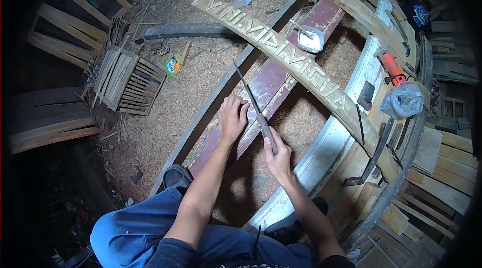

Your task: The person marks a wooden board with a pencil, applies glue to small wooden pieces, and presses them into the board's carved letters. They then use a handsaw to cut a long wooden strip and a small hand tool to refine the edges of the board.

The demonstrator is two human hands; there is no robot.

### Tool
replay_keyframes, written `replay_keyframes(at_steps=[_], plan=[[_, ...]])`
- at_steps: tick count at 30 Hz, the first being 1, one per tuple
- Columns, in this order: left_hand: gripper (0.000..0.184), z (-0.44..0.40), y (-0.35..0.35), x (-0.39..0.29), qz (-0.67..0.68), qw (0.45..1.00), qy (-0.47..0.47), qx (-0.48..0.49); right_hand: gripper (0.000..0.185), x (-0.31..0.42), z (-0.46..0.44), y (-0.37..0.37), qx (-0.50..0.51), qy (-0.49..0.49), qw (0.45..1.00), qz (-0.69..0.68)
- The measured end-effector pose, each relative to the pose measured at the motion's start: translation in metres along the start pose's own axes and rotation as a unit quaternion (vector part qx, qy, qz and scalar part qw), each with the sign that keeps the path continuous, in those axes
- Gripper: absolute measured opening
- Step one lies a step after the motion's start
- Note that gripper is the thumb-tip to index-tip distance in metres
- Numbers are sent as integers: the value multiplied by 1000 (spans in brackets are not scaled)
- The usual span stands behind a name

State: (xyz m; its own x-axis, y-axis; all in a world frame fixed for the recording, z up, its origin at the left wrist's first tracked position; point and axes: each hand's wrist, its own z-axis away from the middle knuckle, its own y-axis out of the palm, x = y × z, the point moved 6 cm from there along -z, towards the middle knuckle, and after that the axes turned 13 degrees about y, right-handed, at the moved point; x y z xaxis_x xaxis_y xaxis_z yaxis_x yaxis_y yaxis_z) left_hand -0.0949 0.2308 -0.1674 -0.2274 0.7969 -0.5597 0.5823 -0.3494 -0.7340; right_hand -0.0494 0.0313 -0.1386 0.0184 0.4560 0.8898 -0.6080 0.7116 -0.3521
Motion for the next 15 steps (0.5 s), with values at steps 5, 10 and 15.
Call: replay_keyframes(at_steps=[5, 10, 15], plan=[[11, 1, -1, -2, -1, 1000, 15, 14, 45, -1, 3, 3, 15, -1, 1000, 5], [11, -3, -3, 5, -21, 998, -55, 18, 49, -8, 15, 16, -10, -37, 998, 53], [33, -3, 6, 32, -3, 985, -165, 56, 49, -10, 16, 14, -6, -21, 998, 59]])
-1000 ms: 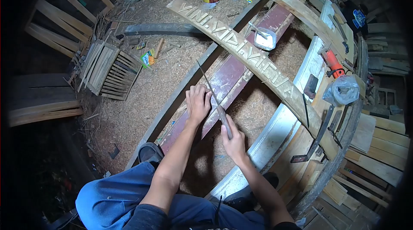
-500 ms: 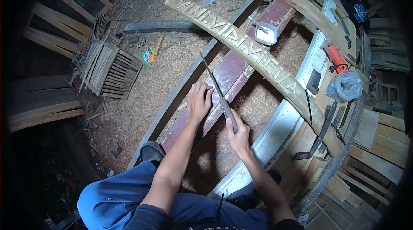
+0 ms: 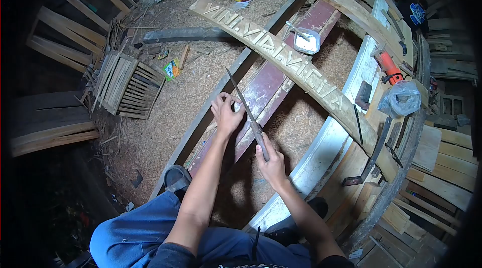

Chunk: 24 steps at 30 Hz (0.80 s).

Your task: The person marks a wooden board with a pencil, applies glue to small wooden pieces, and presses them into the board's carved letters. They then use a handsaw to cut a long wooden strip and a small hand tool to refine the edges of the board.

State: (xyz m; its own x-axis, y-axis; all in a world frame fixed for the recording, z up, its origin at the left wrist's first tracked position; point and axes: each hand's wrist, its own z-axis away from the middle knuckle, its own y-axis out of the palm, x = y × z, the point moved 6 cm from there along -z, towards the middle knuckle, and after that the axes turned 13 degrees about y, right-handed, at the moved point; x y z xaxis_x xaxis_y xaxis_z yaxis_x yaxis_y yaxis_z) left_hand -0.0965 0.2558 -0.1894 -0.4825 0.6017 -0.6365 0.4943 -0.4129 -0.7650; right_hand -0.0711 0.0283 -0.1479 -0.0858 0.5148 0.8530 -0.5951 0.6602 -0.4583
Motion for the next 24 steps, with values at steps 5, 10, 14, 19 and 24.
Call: replay_keyframes(at_steps=[5, 10, 14, 19, 24], plan=[[68, -9, 4, 17, 18, 994, -84, 62, 48, 0, -2, -3, -3, -12, 999, -38], [87, -5, 9, 25, -9, 982, -166, 88, 48, -1, -3, -1, -16, -22, 998, -49], [91, -4, 12, 24, 10, 979, -181, 91, 48, -1, -1, -3, -3, 1, 999, -41], [94, -4, 11, 28, 13, 979, -182, 91, 48, 0, 1, -2, -1, 17, 999, -43], [92, -4, 15, 31, 20, 976, -189, 107, 48, -4, 3, -2, -8, 7, 997, -73]])
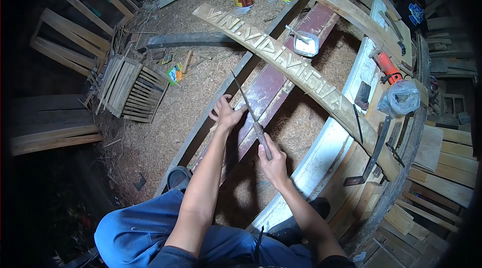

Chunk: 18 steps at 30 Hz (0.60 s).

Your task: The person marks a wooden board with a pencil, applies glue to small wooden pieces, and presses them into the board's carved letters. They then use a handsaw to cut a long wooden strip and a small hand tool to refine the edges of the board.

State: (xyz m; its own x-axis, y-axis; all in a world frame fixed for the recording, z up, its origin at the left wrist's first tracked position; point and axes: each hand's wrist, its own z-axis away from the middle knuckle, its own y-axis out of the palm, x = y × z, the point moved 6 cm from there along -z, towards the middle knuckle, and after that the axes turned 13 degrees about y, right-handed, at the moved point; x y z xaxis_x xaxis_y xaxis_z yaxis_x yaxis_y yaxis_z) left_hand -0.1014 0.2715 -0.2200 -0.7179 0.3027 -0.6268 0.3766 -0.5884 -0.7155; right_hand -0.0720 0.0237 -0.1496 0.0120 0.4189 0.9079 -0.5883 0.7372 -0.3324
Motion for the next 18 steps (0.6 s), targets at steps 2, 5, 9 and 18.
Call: replay_keyframes(at_steps=[2, 5, 9, 18], plan=[[92, 0, 0, 1, 0, 1000, 2, 2, 47, 3, 2, -3, 3, 2, 1000, 6], [91, -2, -1, -2, -1, 1000, -1, 5, 46, 0, -3, -5, 2, 3, 1000, 15], [90, 1, -2, -4, -2, 1000, 3, 9, 45, 6, -7, -3, -17, -24, 1000, -11], [90, 7, -10, -13, 37, 996, -15, 84, 46, 17, -14, 9, -4, -11, 1000, 2]])
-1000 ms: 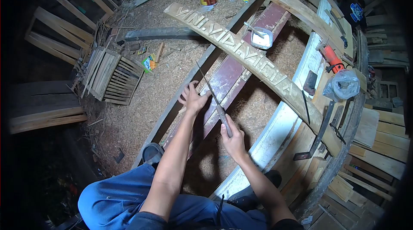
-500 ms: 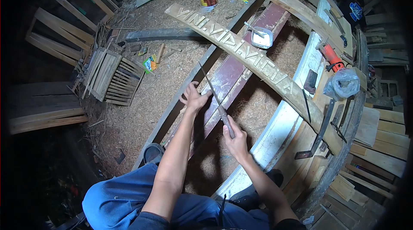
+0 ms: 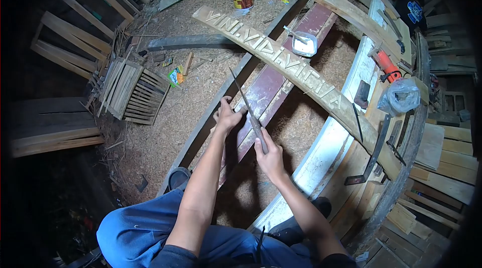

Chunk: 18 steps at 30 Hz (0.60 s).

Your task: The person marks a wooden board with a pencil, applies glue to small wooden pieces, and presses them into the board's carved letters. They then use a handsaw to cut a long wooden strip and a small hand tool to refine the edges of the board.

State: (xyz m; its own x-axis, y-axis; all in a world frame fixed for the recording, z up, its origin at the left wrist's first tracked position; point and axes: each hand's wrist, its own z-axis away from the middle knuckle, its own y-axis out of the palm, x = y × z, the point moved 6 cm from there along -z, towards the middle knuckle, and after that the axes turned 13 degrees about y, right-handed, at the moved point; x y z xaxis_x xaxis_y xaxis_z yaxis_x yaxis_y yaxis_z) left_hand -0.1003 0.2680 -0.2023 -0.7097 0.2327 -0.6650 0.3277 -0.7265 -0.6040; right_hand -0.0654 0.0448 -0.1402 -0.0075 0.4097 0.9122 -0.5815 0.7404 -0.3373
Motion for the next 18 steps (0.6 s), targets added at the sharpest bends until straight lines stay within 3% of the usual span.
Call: replay_keyframes(at_steps=[3, 8, 14, 18], plan=[[89, -12, 10, 15, 34, 997, 63, -26, 46, -5, 15, -10, -15, -15, 1000, -2], [95, -5, 6, 8, -12, 999, 28, 19, 48, -7, 9, -3, 20, 53, 997, 61], [95, 1, -1, 2, -19, 1000, 6, -12, 48, -8, 25, 0, -34, -9, 998, 43], [96, -1, 5, 4, -25, 999, 14, -18, 47, -2, 10, 11, -40, 21, 999, 14]])
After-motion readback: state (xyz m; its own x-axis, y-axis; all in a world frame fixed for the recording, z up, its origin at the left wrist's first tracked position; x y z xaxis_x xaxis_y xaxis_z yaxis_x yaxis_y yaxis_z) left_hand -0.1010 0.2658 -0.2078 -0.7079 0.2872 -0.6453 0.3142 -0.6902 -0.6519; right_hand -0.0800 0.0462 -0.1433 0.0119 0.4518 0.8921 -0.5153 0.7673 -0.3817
